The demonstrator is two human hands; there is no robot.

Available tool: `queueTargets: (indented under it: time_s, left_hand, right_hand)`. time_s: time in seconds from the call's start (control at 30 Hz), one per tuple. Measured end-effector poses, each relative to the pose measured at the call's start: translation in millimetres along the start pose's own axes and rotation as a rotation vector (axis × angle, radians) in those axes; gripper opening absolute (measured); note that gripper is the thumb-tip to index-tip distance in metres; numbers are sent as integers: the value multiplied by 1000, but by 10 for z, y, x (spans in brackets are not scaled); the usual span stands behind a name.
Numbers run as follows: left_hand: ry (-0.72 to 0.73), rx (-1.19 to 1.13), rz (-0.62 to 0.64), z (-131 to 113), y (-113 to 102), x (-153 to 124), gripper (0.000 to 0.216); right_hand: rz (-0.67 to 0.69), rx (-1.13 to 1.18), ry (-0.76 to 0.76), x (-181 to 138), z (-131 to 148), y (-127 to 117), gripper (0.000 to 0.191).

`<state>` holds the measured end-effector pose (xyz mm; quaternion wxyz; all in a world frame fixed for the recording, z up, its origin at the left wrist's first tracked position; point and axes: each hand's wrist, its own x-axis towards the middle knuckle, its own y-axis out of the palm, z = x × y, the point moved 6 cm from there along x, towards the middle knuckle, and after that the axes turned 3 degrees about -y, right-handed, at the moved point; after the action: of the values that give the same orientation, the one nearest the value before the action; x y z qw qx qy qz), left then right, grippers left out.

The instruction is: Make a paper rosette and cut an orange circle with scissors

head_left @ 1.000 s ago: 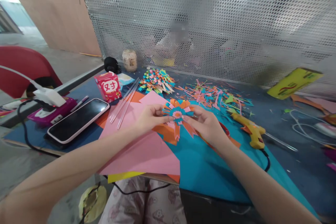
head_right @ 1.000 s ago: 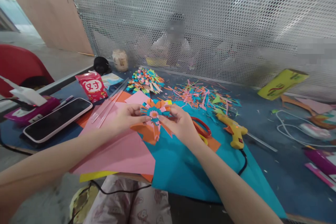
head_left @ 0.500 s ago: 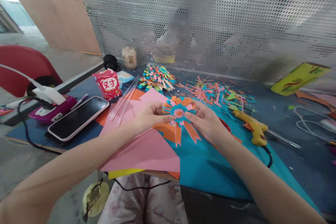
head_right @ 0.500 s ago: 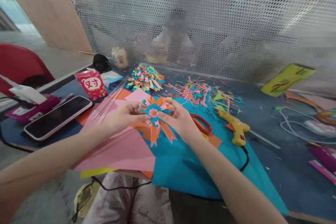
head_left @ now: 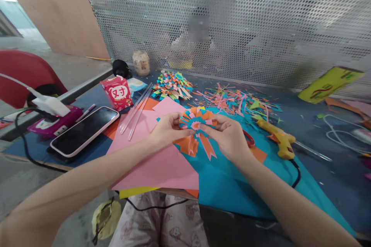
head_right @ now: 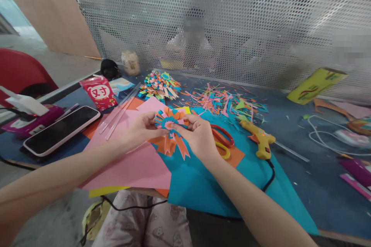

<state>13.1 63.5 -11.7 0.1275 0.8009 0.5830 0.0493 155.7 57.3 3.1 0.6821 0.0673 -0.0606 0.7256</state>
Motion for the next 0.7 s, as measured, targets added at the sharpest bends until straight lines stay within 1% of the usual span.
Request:
queueTargets:
  time_s: [0.23,0.43,0.63,0.7]
  left_hand:
    - [-14,34,-1,3,-15,-3,41]
    - [-19,48,5,-7,-24,5,44]
    - [-24,80,-12,-8,-32,-15,41]
    - [-18,81,-33,-1,-48,-11,43]
  right_hand:
    - [-49,-61,-18,-21,38,-16,34]
    - [12,28,94,34,-54,-31,37]
    - [-55,-25,45,18,-4,-55,31]
    - [-47,-9,67,29,-13,-50,33]
